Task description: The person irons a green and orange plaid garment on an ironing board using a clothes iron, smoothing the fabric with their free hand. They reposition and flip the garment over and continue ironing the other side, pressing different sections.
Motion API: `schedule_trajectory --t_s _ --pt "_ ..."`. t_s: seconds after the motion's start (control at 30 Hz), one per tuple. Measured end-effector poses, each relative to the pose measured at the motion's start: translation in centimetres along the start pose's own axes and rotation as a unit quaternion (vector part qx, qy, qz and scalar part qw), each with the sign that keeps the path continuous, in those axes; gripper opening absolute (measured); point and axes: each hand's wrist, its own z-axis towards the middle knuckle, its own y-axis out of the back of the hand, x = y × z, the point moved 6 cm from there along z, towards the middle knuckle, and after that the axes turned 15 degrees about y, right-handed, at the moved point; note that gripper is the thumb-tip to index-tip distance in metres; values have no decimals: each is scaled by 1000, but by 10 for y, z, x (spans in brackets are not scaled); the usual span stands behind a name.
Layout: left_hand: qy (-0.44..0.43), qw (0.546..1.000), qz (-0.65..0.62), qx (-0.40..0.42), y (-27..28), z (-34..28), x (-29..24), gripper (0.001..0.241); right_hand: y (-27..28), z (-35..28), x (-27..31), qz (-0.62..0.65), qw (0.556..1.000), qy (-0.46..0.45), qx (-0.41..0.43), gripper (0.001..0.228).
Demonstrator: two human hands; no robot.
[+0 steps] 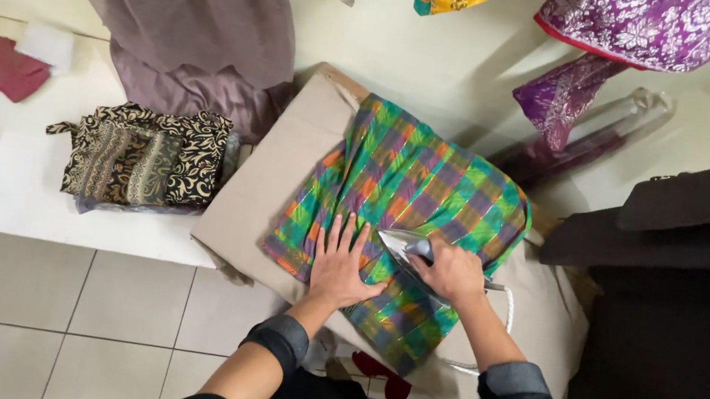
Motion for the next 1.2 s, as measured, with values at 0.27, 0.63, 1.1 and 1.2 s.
schedule_trajectory --t_s 0.27,0.63,1.1,1.2 --pt "2 999 12 30 5 1 1 119 -24 49 -54 20 986 -121 -110 53" --pt "1 999 11 40 -3 4 0 119 -17 29 -35 -21 998 -41 -46 54" --pt "17 994 29 105 12 3 -4 113 -27 41 -61 2 992 -95 -87 56" --pt "19 992 31 123 14 4 -5 112 -32 54 -66 21 989 -103 -106 59"
